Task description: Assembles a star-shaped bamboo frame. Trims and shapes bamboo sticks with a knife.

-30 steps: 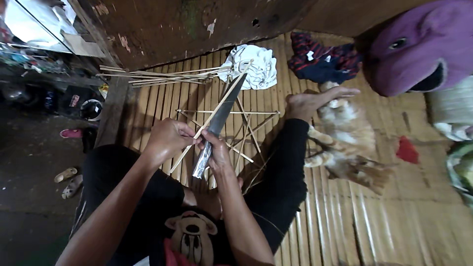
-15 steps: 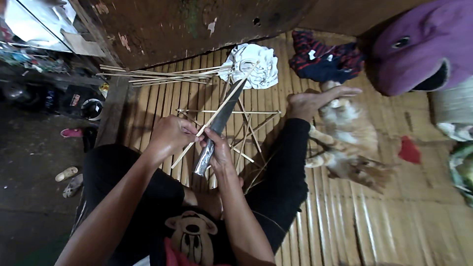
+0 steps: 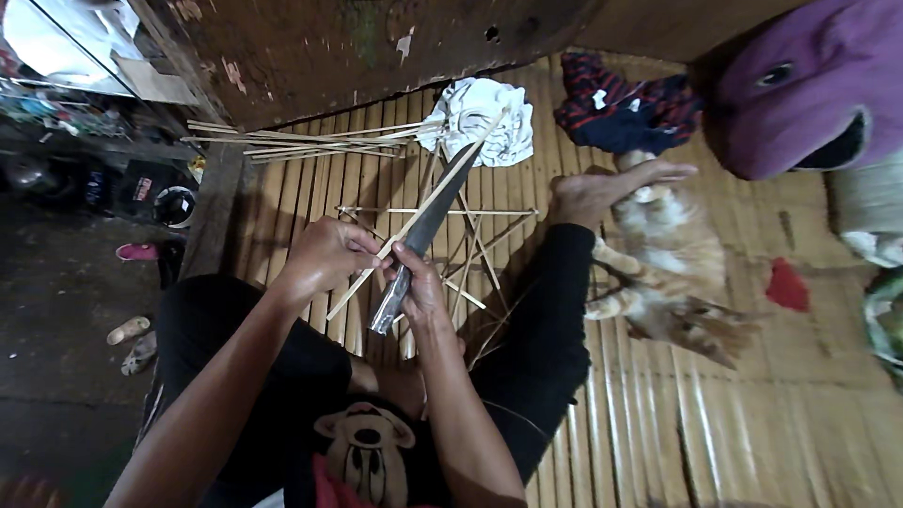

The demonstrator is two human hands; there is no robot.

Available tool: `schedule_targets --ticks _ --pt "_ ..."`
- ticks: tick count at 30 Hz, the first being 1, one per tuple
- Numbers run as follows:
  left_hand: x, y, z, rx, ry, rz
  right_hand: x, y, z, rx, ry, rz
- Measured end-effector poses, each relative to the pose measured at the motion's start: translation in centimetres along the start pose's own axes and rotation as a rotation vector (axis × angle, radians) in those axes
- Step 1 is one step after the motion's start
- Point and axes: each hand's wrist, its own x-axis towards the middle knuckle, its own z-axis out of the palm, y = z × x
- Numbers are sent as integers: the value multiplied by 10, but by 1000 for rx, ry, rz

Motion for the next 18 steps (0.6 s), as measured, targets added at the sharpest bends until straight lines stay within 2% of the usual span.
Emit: schedule_targets --ticks 18 --pt "3 2 7 33 17 -14 1 1 -2 51 45 17"
